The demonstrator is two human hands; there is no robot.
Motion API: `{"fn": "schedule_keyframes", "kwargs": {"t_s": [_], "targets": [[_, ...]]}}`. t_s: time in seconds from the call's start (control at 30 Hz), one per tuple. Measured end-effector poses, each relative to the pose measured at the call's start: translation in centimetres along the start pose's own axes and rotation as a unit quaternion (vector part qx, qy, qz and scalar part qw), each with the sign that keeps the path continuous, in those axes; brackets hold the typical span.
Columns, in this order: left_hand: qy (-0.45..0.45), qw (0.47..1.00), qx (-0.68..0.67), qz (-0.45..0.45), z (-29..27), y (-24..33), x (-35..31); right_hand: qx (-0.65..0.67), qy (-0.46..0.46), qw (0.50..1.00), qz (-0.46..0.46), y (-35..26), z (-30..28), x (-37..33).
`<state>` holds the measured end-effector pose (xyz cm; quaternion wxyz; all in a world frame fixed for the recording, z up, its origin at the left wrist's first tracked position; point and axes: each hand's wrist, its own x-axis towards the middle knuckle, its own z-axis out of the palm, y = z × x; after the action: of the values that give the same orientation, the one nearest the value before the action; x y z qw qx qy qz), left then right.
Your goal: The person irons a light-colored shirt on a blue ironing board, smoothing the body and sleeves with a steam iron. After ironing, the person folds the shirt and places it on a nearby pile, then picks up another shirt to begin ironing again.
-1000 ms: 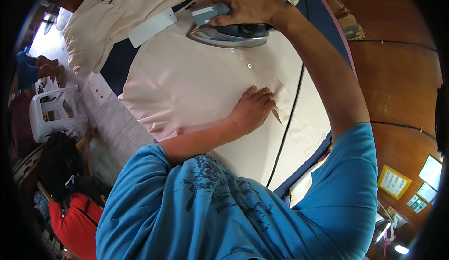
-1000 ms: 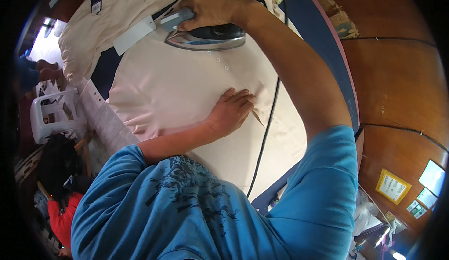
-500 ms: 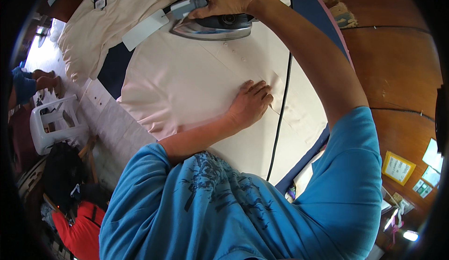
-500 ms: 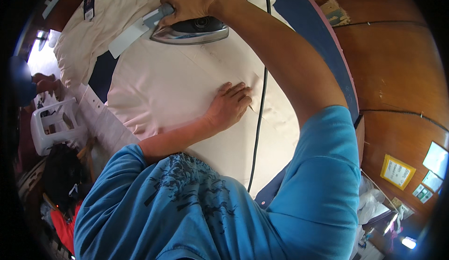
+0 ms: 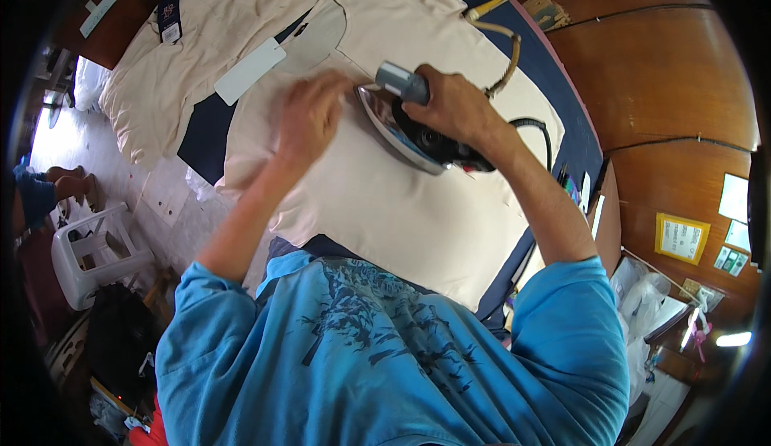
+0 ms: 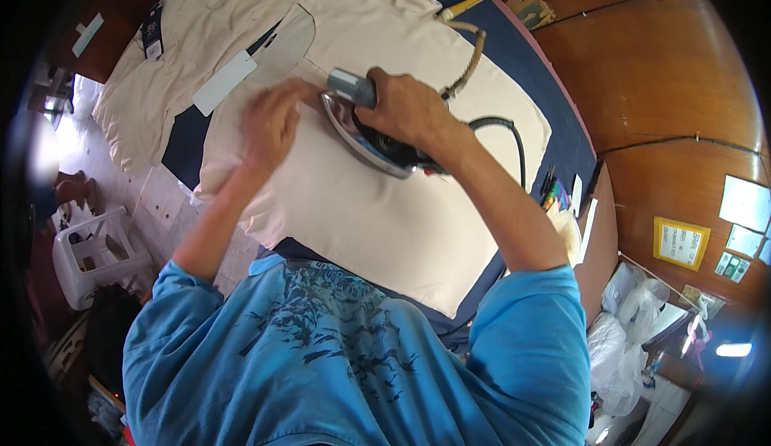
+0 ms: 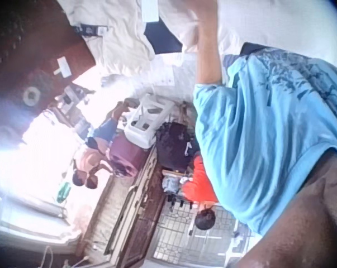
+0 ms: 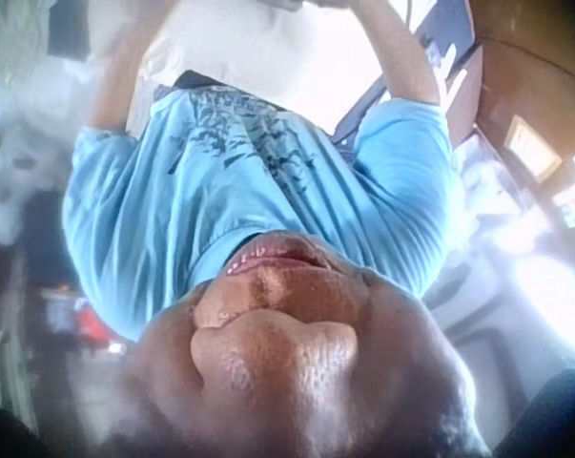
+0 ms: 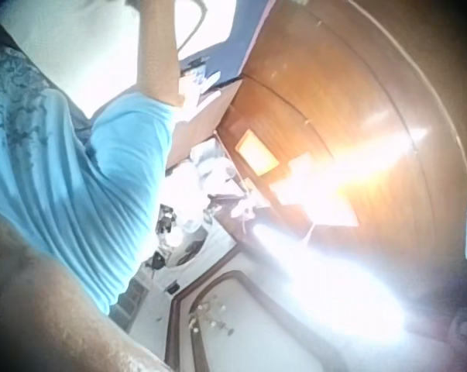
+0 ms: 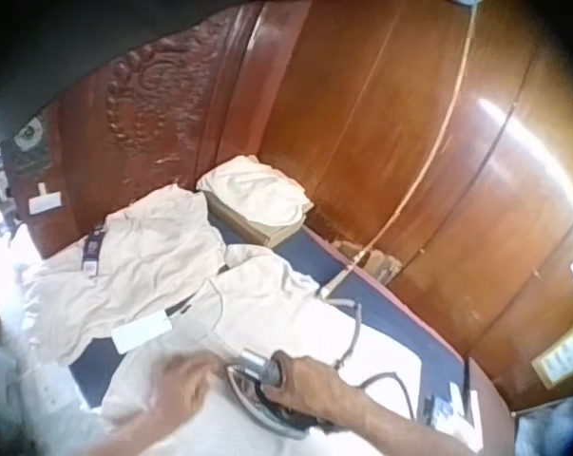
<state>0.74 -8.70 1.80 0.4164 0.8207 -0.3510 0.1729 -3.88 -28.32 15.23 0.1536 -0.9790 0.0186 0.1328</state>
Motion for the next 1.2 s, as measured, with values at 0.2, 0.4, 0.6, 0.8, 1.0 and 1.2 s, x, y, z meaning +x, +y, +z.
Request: {"fn": "schedule_keyframes", "kwargs": {"t_s": [0.2,0.4,0.6,0.8,1.0,1.2], "targets": [[-0.23,0.937,0.259,0.041,2.8,-5.9,4.1,0.05,0.022,0.991,0.123,-0.7,2.9,-2.0],[-0.327,0.888,0.318,0.064,2.8,-7.7,4.9,0.093,0.064,0.982,0.153,-2.9,4.1,-0.9],[-0.323,0.893,0.309,0.058,2.9,-8.2,4.5,0.106,0.082,0.968,0.211,-3.6,4.4,-1.2],[-0.32,0.901,0.29,0.046,3.2,-7.8,4.6,0.121,0.101,0.963,0.219,-4.3,4.2,-0.3],[-0.333,0.891,0.303,0.053,3.1,-8.6,4.9,0.127,0.026,0.971,0.199,-4.2,4.8,-4.2],[-0.334,0.923,0.191,0.006,3.4,-8.7,6.2,0.215,0.072,0.932,0.283,3.1,3.2,-11.8]]}}
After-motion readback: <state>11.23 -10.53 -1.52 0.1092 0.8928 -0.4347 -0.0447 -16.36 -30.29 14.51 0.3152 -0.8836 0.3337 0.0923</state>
